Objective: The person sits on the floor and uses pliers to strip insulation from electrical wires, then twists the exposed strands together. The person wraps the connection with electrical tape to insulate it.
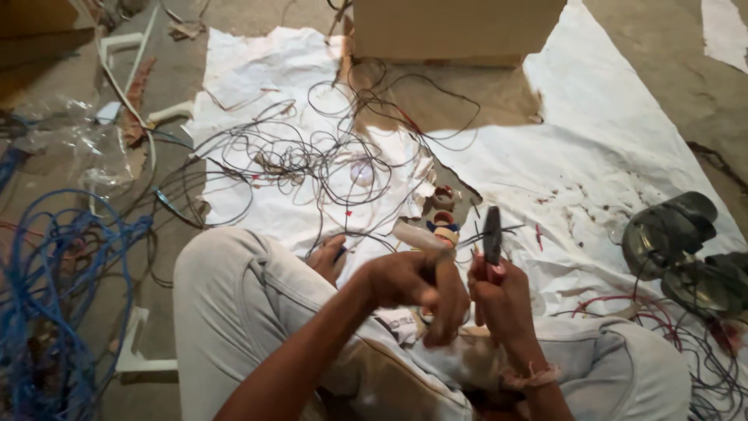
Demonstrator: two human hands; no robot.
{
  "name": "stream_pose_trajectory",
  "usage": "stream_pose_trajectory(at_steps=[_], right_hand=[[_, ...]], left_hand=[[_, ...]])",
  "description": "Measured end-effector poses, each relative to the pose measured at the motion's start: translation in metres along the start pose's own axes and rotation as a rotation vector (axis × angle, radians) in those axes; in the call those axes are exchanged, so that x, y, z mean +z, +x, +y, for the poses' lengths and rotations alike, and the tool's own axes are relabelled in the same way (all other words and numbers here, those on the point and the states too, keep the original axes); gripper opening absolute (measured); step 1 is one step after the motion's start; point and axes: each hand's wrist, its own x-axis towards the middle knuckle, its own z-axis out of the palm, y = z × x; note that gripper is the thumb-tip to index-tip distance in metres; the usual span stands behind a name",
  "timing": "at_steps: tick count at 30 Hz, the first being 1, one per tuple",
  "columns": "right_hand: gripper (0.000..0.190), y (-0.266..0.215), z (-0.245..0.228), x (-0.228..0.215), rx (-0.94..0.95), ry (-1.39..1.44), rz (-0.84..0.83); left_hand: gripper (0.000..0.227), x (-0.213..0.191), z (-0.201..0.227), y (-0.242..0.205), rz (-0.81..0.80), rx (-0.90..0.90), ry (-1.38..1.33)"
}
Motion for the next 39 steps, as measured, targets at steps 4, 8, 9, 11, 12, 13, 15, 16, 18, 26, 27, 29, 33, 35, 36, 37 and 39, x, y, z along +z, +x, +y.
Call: stream_pose_trajectory(at_steps=[4,8,9,11,12,13,15,16,18,26,27,29,33,35,36,37,39], right_hand=[[0.011,0.011,-0.002,0.000,-0.010,-0.062,0.149],[0.020,0.017,-0.003,-0.019,-0.142,-0.135,0.176],[0.027,0.016,-0.001,-0.020,-0.148,-0.228,0.200],[0.017,0.013,0.000,-0.019,-0.126,-0.213,0.143],[0.012,0.009,0.001,-0.015,-0.111,-0.206,0.117],[0.008,0.005,0.001,-0.008,-0.092,-0.193,0.091],[0.004,-0.003,-0.004,0.013,-0.060,-0.168,0.027],[0.007,-0.004,-0.010,0.023,-0.096,-0.194,0.031],[0.013,-0.001,-0.024,0.043,-0.179,-0.248,0.035],[0.011,-0.018,-0.048,0.047,-0.254,-0.368,-0.009],[0.011,-0.019,-0.048,0.044,-0.263,-0.445,0.004],[0.015,-0.019,-0.045,0.044,-0.203,-0.293,-0.013],[0.020,-0.021,-0.042,0.043,-0.228,-0.470,0.157],[0.024,-0.024,-0.042,0.041,-0.245,-0.459,0.226],[0.025,-0.025,-0.043,0.039,-0.254,-0.457,0.261],[0.026,-0.026,-0.043,0.035,-0.223,-0.477,0.256],[0.028,-0.031,-0.040,0.032,-0.154,-0.518,0.249]], left_hand=[[0.041,-0.019,-0.031,-0.014,-0.003,-0.051,-0.494],[0.030,-0.014,-0.072,-0.002,0.207,-0.355,0.238],[0.027,-0.011,-0.074,0.002,0.292,-0.265,0.378],[0.031,-0.006,-0.065,0.012,0.465,0.008,0.426],[0.038,-0.007,-0.052,0.018,0.550,0.188,0.333],[0.046,-0.010,-0.030,0.019,0.634,0.361,0.237],[0.054,-0.003,0.006,0.023,0.690,0.579,0.333],[0.057,0.008,0.018,0.023,0.660,0.617,0.527],[0.068,0.032,0.042,0.017,0.691,0.690,0.749],[0.060,0.069,0.089,0.017,0.702,1.059,-0.074],[0.057,0.071,0.091,0.011,0.890,1.081,-0.333],[0.050,0.067,0.092,0.006,0.944,1.055,-0.229],[0.052,0.043,0.078,0.013,0.835,0.871,0.790],[0.054,0.037,0.061,0.017,0.962,0.752,0.920],[0.047,0.034,0.056,0.016,0.967,0.720,1.214],[0.041,0.035,0.046,0.016,0.963,0.683,1.502],[0.024,0.033,0.032,0.020,0.956,0.544,1.794]])
